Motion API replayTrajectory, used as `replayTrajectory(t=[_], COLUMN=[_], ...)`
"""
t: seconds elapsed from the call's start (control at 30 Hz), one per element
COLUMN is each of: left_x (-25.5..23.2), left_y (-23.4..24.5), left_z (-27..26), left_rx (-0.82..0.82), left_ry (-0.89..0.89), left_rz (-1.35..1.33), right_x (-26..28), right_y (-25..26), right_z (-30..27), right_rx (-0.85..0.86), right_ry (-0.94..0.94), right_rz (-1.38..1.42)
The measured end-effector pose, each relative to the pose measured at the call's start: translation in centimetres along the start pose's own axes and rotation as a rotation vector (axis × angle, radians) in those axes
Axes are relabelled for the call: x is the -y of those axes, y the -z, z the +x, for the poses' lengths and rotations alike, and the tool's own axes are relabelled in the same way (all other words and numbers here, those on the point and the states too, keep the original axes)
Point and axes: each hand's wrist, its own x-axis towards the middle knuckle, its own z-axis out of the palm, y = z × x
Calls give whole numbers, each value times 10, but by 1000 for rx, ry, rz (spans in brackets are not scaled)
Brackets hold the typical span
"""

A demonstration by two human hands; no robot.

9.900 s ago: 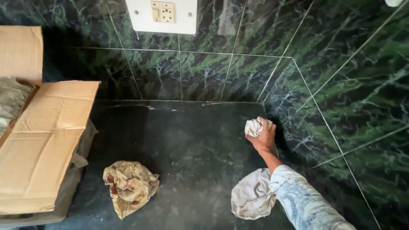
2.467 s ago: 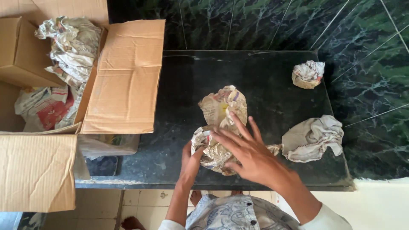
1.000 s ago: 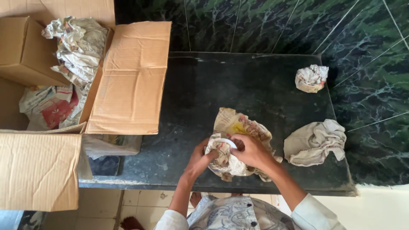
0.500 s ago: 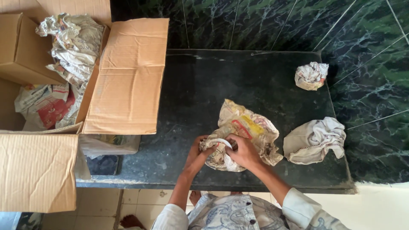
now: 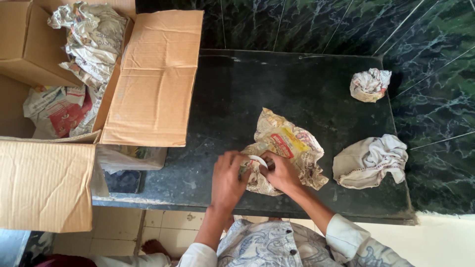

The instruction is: The person is unpacking several white bowls from newspaper wrapping inside a cardboard box and placing them on a counter.

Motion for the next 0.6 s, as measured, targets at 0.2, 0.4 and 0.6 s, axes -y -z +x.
replayTrajectory(t=[0.2, 0.4, 0.6], left_x=[-4, 4, 18], left_y=[-5, -19, -25], left_z=[3, 2, 1], left_rx=[117, 145, 144], left_ry=[38, 28, 10], left_rz=[248, 449, 444], right_x=[12, 23, 24], right_y=[-3, -7, -8], right_z=[0, 2, 3], right_rx=[-12, -24, -21], right_ry=[32, 15, -4], right_rz=[-65, -143, -162])
